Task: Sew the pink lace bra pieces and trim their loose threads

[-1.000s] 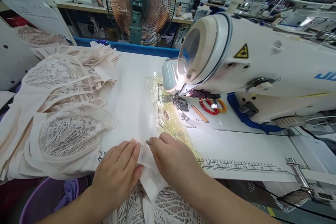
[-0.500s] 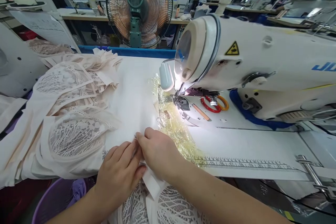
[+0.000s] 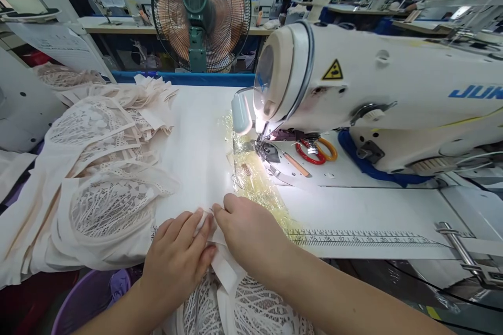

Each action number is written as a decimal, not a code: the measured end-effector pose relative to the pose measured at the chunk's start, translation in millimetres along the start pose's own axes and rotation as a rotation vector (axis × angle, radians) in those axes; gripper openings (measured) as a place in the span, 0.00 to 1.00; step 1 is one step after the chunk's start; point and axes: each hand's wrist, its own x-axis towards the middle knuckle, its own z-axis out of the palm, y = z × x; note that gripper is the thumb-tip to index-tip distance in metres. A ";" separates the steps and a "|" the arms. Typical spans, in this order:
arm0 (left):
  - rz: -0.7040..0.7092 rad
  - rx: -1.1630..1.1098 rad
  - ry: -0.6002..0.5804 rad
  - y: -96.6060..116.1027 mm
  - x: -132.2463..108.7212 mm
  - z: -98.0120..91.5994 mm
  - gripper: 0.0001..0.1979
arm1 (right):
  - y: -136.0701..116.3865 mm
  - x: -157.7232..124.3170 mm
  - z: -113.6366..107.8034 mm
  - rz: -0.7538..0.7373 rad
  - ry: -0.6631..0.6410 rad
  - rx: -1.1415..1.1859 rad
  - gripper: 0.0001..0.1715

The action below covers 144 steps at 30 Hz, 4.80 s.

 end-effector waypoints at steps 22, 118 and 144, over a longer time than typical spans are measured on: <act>0.056 0.080 -0.001 -2.6 6.5 -6.0 0.16 | 8.9 -20.9 -5.7 0.097 -0.077 0.086 0.11; 0.100 0.040 -0.375 5.3 20.2 -18.2 0.26 | 10.3 -9.5 3.2 0.067 0.045 0.138 0.09; 0.237 -0.011 -0.331 22.1 30.6 -16.4 0.20 | 19.9 -25.5 0.1 0.098 0.016 0.184 0.10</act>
